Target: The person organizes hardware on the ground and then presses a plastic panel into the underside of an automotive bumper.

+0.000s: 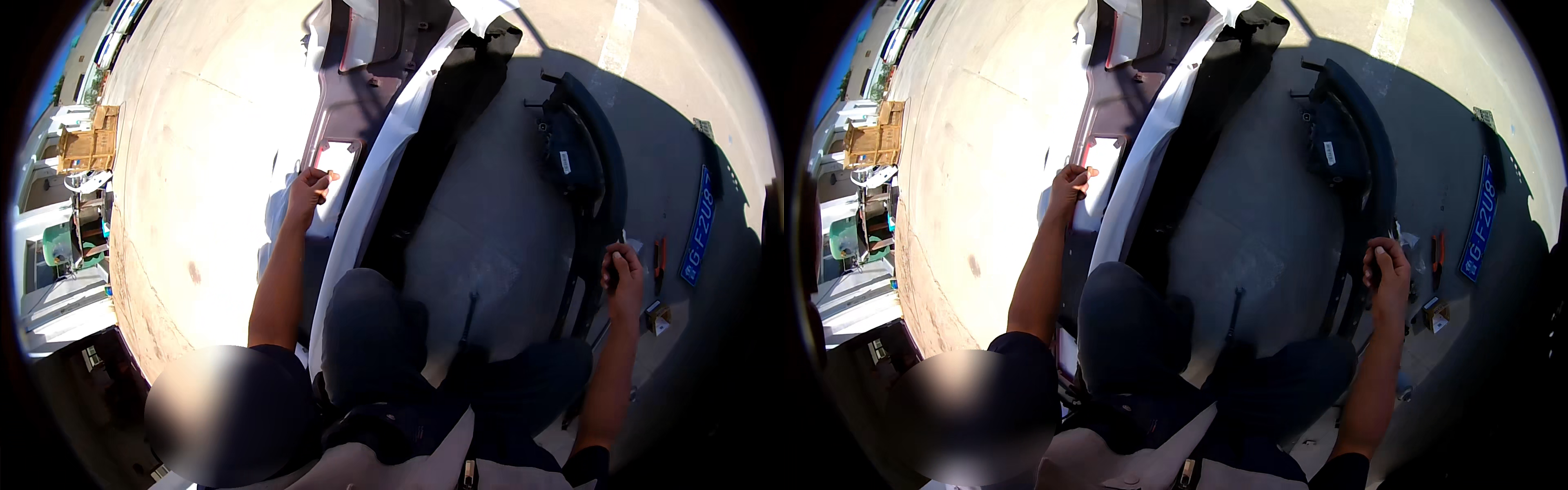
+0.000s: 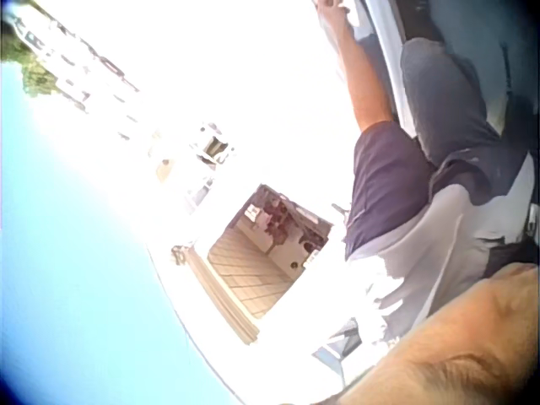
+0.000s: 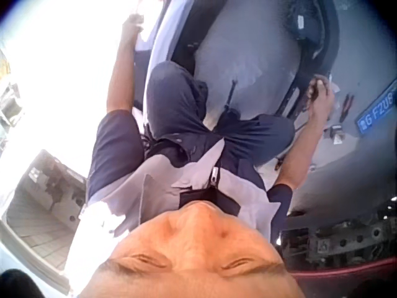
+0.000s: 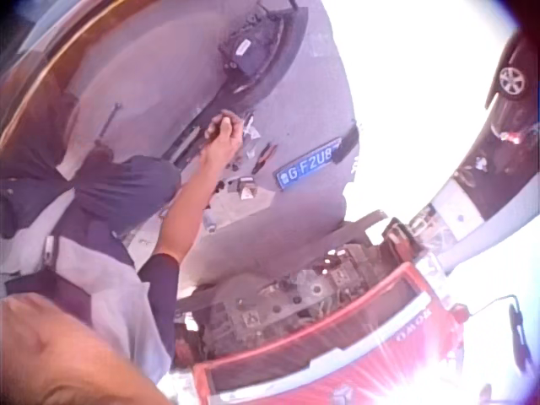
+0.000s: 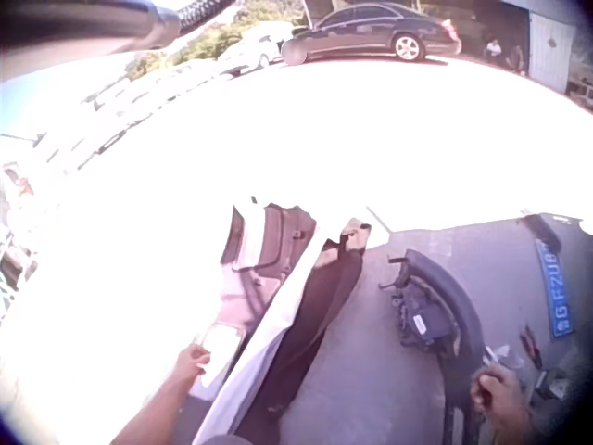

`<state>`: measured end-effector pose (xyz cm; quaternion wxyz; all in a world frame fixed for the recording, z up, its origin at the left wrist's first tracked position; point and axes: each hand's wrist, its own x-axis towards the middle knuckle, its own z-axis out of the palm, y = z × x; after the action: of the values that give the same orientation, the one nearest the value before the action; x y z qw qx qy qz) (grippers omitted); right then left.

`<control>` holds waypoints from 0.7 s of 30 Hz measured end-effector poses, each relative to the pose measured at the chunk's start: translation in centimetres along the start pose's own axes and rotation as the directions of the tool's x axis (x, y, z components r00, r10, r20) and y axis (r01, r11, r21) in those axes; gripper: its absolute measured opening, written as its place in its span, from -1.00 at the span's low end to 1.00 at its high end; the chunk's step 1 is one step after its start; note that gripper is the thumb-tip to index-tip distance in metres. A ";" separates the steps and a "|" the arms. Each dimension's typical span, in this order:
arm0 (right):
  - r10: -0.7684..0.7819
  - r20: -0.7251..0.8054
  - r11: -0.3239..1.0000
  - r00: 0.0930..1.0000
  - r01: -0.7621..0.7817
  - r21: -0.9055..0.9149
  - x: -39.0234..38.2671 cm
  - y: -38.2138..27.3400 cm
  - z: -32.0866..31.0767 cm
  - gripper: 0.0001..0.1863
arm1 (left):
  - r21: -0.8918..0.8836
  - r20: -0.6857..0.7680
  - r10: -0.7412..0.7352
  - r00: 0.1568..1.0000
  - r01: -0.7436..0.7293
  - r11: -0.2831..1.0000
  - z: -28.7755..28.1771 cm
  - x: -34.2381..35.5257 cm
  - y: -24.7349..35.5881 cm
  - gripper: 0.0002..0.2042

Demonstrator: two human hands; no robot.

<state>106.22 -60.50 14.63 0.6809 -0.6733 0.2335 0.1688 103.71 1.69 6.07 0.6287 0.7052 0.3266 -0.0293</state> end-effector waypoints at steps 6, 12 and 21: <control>-0.030 0.153 0.994 0.988 0.046 -0.101 0.5 -8.4 10.4 -0.84 | -0.154 -0.109 -0.134 0.985 0.116 0.981 0.0 4.1 -6.0 -0.83; 0.063 0.355 0.937 0.933 0.067 -0.343 -0.2 -15.5 18.4 -0.82 | -0.333 -0.181 -0.354 0.918 0.281 0.900 3.4 9.1 -8.1 -0.83; 0.207 0.476 0.812 0.855 0.121 -0.571 11.8 -8.7 29.0 -0.79 | -0.360 -0.258 -0.361 0.896 0.257 0.897 6.7 13.9 -11.4 -0.81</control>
<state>123.39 -32.94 14.99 0.4744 -0.7723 -0.0054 0.4224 111.44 1.51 -11.47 0.6597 0.5285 0.5331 0.0369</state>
